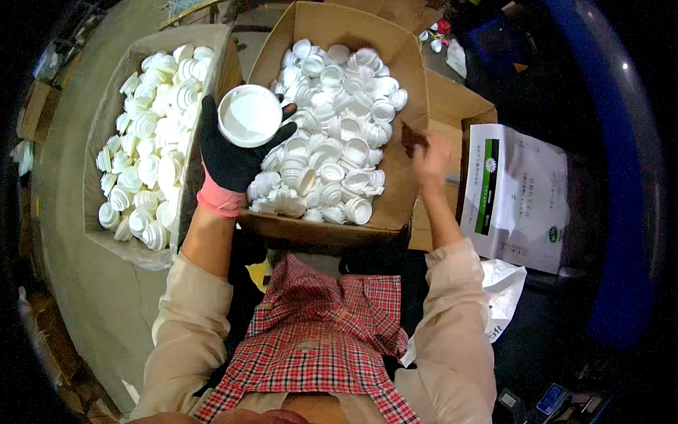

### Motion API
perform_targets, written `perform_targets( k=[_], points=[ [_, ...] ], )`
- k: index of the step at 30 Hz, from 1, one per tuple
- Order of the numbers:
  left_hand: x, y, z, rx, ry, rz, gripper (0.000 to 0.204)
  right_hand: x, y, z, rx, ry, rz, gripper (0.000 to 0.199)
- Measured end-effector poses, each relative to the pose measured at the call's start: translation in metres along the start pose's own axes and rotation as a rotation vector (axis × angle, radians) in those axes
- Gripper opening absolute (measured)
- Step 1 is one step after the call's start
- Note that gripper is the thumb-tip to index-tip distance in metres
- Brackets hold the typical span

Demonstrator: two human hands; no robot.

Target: The person picks white plastic cups and lids from a cardboard box, inserts a small white plastic piece into the lid, and places the assembled unit into a second container. The process is repeated continuously with both hands visible in the frame.

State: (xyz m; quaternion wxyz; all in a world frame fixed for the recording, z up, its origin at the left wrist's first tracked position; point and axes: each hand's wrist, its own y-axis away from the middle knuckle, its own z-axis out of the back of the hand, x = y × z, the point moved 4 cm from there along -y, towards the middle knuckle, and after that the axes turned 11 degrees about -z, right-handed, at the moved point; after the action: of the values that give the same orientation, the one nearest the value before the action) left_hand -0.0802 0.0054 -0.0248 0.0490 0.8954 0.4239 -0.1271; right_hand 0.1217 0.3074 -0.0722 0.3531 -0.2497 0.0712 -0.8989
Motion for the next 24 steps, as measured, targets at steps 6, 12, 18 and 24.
perform_targets(
  k=[6, 12, 18, 24],
  points=[
    [0.002, -0.006, 0.005, 0.059, -0.16, -0.011, 0.085, 0.015, 0.096, -0.238, 0.902, 0.117, 0.028, 0.037],
    [-0.008, -0.012, 0.012, 0.032, -0.079, 0.0, 0.078, 0.009, 0.114, -0.281, 0.865, 0.478, 0.133, 0.021],
    [-0.006, 0.002, -0.008, 0.339, -0.838, -0.168, 0.063, 0.129, 0.039, -0.083, 0.816, -0.359, 0.49, 0.011],
    [0.021, 0.011, -0.011, 0.351, -1.169, -0.345, 0.067, 0.165, 0.045, 0.003, 0.815, -1.549, -0.22, 0.051]
  ],
)
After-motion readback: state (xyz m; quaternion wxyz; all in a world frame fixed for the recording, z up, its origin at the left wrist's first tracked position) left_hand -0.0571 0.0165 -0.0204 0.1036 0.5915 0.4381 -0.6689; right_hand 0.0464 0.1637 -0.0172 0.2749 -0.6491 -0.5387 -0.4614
